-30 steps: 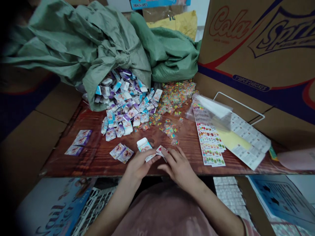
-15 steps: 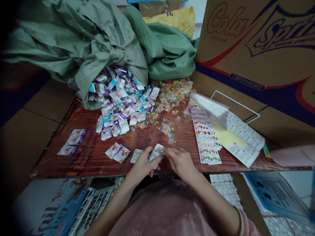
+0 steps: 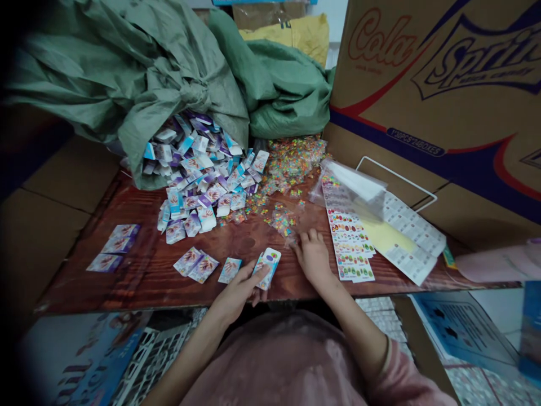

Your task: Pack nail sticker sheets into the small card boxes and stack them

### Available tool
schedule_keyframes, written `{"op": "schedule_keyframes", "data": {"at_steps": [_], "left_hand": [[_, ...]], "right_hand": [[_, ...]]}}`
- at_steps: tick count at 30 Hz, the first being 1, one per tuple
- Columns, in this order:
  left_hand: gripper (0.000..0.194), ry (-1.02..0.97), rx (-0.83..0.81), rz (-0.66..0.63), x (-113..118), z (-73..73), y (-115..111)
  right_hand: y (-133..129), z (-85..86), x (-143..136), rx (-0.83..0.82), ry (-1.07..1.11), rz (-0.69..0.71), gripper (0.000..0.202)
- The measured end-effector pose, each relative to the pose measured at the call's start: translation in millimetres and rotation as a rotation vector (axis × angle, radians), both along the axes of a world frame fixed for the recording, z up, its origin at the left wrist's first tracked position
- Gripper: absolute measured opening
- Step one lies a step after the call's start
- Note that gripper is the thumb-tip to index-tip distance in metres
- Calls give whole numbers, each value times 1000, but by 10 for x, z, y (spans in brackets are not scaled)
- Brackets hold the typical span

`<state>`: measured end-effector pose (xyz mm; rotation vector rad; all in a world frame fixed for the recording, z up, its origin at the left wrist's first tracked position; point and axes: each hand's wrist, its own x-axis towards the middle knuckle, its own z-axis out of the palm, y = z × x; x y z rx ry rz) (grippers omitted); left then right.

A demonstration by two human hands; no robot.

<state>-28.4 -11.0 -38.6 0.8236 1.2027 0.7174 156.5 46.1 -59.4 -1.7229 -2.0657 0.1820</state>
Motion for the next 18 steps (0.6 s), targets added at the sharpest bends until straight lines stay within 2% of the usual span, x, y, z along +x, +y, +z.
{"op": "schedule_keyframes", "data": {"at_steps": [3,5,7,9,11,15,18], "left_hand": [[40,68,33,-5,-1,-28,22],[40,84,48,12,3,-25,40],[40,95,68,33,4,-20,56],[38,103,101,23,3,-17,68],[36,98,141,-14,2,-18,75],[30,105,217,-49,2,-36,79],[29,112,236,-48,3,-58,78]], "right_hand": [[80,-93,16,-42,55,76,21],[59,-74,7,-66,295,106,20],[0,2,-17,-92,600,104,21],[-79,99,-57,-108,787,141,21],[-159,179,-103,-74,743,239,16],[-265,239,-157,86,358,367,16],[-277,266,-147,48,216,497,21]]}}
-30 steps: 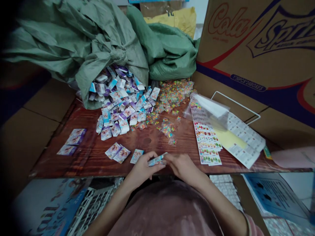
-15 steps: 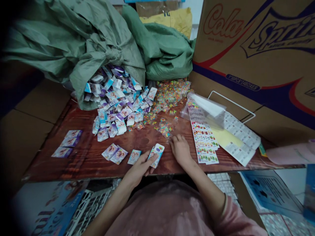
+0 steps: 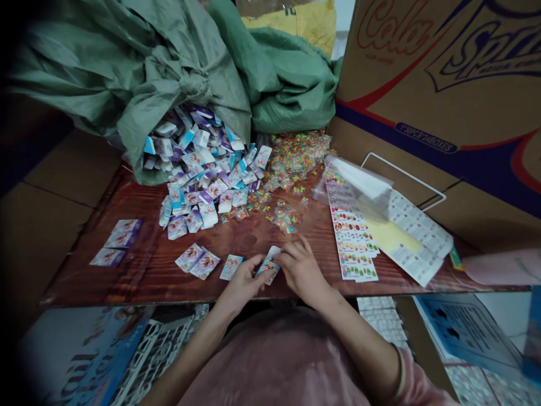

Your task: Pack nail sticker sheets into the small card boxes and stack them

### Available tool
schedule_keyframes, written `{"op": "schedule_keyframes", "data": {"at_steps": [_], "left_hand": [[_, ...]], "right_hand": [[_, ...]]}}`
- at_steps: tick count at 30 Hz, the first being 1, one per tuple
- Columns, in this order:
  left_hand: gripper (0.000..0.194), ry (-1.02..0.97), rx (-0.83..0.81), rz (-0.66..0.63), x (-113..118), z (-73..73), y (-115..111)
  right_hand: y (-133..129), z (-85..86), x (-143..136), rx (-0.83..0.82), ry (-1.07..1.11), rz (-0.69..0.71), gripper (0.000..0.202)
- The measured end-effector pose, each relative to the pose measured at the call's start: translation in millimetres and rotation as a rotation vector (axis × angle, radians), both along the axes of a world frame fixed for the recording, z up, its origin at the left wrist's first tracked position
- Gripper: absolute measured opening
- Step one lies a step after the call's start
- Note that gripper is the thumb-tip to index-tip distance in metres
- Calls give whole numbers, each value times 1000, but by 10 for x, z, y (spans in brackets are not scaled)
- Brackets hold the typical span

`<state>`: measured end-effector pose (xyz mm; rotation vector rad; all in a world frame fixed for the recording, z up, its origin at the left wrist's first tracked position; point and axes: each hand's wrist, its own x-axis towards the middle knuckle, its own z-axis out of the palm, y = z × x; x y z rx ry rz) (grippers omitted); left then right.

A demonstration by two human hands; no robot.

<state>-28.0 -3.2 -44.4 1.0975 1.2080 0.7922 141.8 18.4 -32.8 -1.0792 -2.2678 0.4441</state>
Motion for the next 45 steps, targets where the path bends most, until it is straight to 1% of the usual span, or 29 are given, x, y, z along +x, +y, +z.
{"op": "schedule_keyframes", "data": {"at_steps": [2,3,5,7,9,12,15,18,21,23,25,26,28,30,31,32,33,34,35,36,37,38,39,40,41,43,44,45], "left_hand": [[29,3,8,2,6,-14,2],[28,5,11,4,12,-20,5],[27,8,19,5,29,-29,15],[26,14,41,3,51,-36,30],[24,23,78,2,72,-40,49],[23,28,108,-6,100,-35,77],[22,24,113,-16,125,-15,97],[22,25,112,-10,142,12,105],[27,17,100,9,152,45,97],[35,-4,44,48,159,70,82],[45,-32,-39,87,170,93,66],[49,-42,-73,97,177,102,60],[50,-63,-105,100,194,116,55],[46,-92,-116,111,209,123,62],[43,-106,-124,128,215,124,69],[41,-116,-130,144,220,124,76],[39,-118,-128,155,224,124,83],[37,-110,-121,159,227,123,88],[36,-93,-109,160,230,121,91],[35,-71,-95,155,233,120,93],[35,-48,-80,151,235,117,92],[36,-28,-71,153,238,115,90],[37,-18,-71,160,240,113,87],[37,-19,-76,172,241,111,83],[38,-32,-85,187,241,109,78],[39,-88,-104,215,237,108,70],[39,-117,-108,224,233,108,65],[40,-143,-107,225,227,108,60]], "right_hand": [[13,24,12,-51,-21,76,22],[21,32,15,-81,6,90,21],[30,31,11,-138,131,42,17],[22,6,-2,-146,247,-64,19],[-7,-30,-16,-86,256,-134,27],[-65,-66,-26,42,185,-131,36],[-94,-58,-22,76,183,-130,45],[-75,-31,-6,20,242,-79,52],[-33,-9,20,-114,360,-68,55],[-10,6,35,-243,435,-92,58],[0,21,39,-316,476,-91,59],[-1,28,36,-312,476,-81,56],[-11,34,21,-269,461,-61,47],[-19,26,5,-254,522,-115,43],[-18,17,1,-279,598,-173,46],[-10,6,0,-337,693,-229,52],[3,-7,4,-435,787,-260,57],[20,-20,12,-571,862,-254,60],[37,-34,23,-733,910,-213,58],[52,-46,34,-895,930,-156,52],[61,-56,43,-1019,930,-106,44],[62,-63,50,-1068,924,-87,38],[54,-65,53,-1032,909,-101,33],[37,-61,53,-923,876,-131,28],[15,-53,49,-774,822,-157,24],[-33,-25,38,-490,679,-167,19],[-51,-9,33,-405,618,-157,18],[-61,4,29,-368,586,-149,18]]}}
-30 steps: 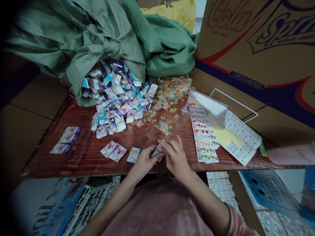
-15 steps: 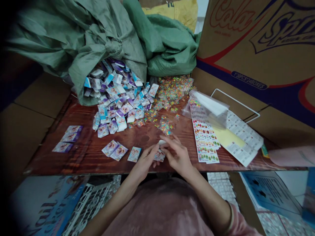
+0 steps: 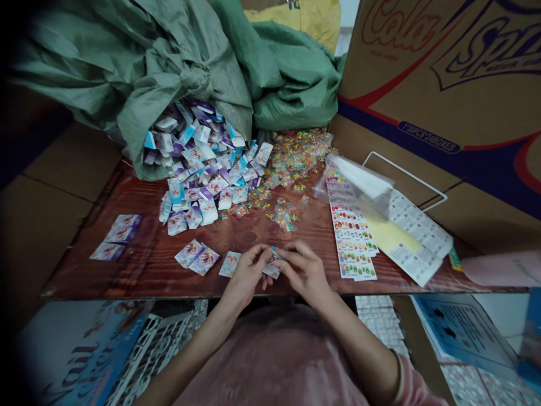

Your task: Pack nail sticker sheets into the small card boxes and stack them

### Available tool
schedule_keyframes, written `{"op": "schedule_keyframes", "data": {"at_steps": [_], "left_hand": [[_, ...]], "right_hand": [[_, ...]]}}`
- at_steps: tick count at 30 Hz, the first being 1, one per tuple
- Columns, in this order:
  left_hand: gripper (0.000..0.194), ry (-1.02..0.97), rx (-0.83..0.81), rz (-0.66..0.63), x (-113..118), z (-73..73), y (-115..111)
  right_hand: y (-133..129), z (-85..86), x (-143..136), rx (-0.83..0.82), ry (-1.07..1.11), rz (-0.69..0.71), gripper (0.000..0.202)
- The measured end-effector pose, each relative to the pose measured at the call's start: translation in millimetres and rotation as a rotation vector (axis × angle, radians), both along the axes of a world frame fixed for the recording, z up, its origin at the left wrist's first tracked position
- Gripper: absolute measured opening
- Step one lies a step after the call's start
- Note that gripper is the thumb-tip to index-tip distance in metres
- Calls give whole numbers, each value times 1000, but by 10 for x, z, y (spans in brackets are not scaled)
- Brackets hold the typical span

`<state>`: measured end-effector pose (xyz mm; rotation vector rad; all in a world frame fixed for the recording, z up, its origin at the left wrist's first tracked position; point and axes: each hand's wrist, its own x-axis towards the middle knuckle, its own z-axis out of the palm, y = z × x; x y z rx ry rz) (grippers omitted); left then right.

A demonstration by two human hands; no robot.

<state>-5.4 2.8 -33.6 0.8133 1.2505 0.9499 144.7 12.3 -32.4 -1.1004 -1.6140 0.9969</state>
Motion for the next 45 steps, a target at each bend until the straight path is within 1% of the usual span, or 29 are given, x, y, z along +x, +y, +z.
{"op": "schedule_keyframes", "data": {"at_steps": [2,6,9,12,14,15,17,20,23,25,28,30,31,32,33,35,36,37,38,39,41,43,45], "left_hand": [[41,-38,5,-23,-18,-1,-12],[41,-47,12,-94,-59,-9,-40],[38,-14,30,-100,-72,-16,-54],[38,-10,34,-98,-57,-17,-64],[39,-23,23,-90,-39,-15,-73],[40,-31,11,-83,-32,-13,-79],[41,-50,-18,-60,-31,-6,-93],[43,-92,-46,-28,-71,18,-116],[44,-129,-65,36,-149,59,-142],[45,-120,-74,74,-207,91,-164],[45,-50,-77,100,-307,125,-192],[45,25,-68,97,-400,124,-189],[45,76,-44,100,-456,114,-180],[46,149,-9,137,-519,100,-167],[46,241,35,180,-584,83,-153],[45,453,121,226,-706,48,-131],[43,588,155,212,-754,33,-127],[41,738,177,177,-788,21,-129],[38,891,187,135,-805,13,-135],[37,1038,185,92,-803,8,-145],[39,1281,165,37,-755,10,-172],[42,1442,163,8,-682,20,-199],[43,1548,188,-12,-629,37,-222]], "right_hand": [[7,14,-2,-28,29,-16,16],[76,-9,8,-231,171,-57,13],[107,-38,17,-377,247,-53,15],[108,-47,28,-441,269,-40,18],[101,-40,39,-416,244,-29,18],[95,-35,44,-378,220,-23,17],[77,-25,52,-261,160,3,15],[31,-31,40,-117,92,105,16],[-48,-49,-36,-87,27,223,26],[-108,-41,-125,-71,-25,261,32],[-145,7,-245,-27,-105,291,35],[-94,29,-239,10,-195,314,40],[-49,27,-190,36,-249,273,44],[4,15,-106,68,-309,182,46],[60,-7,7,105,-378,42,46],[167,-76,296,180,-540,-313,41],[213,-117,449,202,-649,-463,42],[253,-158,591,206,-765,-569,47],[287,-196,716,193,-865,-636,51],[315,-227,816,172,-955,-665,53],[352,-261,943,122,-1077,-664,52],[374,-259,995,80,-1120,-655,49],[386,-232,1016,54,-1106,-667,48]]}}
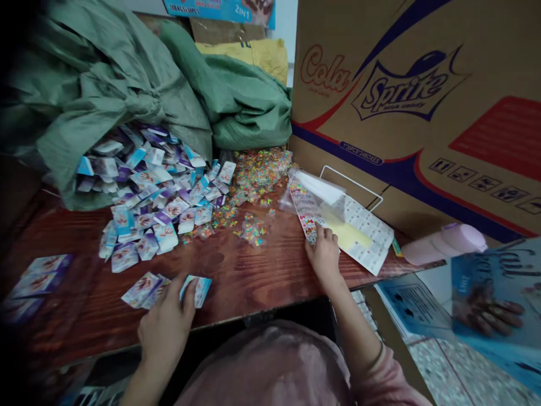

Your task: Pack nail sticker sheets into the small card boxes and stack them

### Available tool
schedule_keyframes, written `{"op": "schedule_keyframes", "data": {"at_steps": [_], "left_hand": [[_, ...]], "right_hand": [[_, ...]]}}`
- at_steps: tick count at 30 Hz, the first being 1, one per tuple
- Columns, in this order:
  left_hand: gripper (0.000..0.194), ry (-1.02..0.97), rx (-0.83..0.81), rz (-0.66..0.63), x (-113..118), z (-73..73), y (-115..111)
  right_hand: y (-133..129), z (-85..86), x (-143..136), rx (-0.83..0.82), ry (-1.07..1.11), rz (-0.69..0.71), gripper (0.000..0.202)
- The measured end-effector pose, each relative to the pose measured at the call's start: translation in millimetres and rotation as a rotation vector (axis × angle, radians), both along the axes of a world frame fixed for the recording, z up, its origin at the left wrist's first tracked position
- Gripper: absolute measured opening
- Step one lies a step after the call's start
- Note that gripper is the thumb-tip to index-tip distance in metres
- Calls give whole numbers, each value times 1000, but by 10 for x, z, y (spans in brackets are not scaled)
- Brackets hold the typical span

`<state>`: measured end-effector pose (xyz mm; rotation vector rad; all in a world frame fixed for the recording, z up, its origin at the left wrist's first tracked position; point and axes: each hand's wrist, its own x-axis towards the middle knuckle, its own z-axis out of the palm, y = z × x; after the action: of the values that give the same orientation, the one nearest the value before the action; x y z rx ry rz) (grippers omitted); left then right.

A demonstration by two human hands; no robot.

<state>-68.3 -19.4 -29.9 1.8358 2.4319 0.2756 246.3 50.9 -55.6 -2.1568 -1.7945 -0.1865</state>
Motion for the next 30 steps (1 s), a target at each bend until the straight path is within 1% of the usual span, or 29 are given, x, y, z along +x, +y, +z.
{"op": "schedule_keyframes", "data": {"at_steps": [3,5,7,8,9,10,11,12,14,15,17,19,21,23,25,27,28,29,30], "left_hand": [[46,105,67,-30,-4,37,-18],[46,119,188,-39,-35,75,-12],[44,52,351,-48,-32,129,20],[41,-24,418,-59,-1,160,47],[39,-134,450,-82,55,193,82],[37,-280,443,-116,136,226,124],[34,-461,382,-172,237,256,172],[33,-683,255,-244,351,281,223],[35,-1138,-23,-313,579,315,329],[35,-1334,-123,-315,673,326,377],[32,-1641,-187,-203,788,348,449],[33,-1808,-180,-127,804,379,478],[32,-1851,-193,-145,756,421,468],[27,-1808,-236,-212,694,469,434],[22,-1707,-263,-314,658,514,394],[18,-1585,-245,-435,658,545,358],[18,-1529,-225,-486,668,552,345],[17,-1482,-194,-518,681,552,335],[17,-1445,-149,-520,693,546,330]], "right_hand": [[-2,68,15,41,31,-9,48],[-30,133,-1,107,64,16,47],[-88,215,-70,203,131,76,46],[-130,259,-130,263,169,114,45],[-181,302,-208,327,206,159,43],[-242,338,-302,392,240,208,42],[-311,364,-406,458,270,261,42],[-386,376,-513,517,297,319,43],[-541,356,-709,588,336,438,49],[-611,328,-783,599,347,495,52],[-710,264,-864,579,355,604,57],[-734,237,-855,555,357,676,59],[-683,284,-790,566,367,675,59],[-581,400,-713,560,398,631,60],[-464,538,-662,490,447,625,62],[-369,646,-650,374,519,663,63],[-337,680,-658,321,564,689,59],[-319,701,-674,276,615,718,50],[-313,711,-695,250,666,745,38]]}}
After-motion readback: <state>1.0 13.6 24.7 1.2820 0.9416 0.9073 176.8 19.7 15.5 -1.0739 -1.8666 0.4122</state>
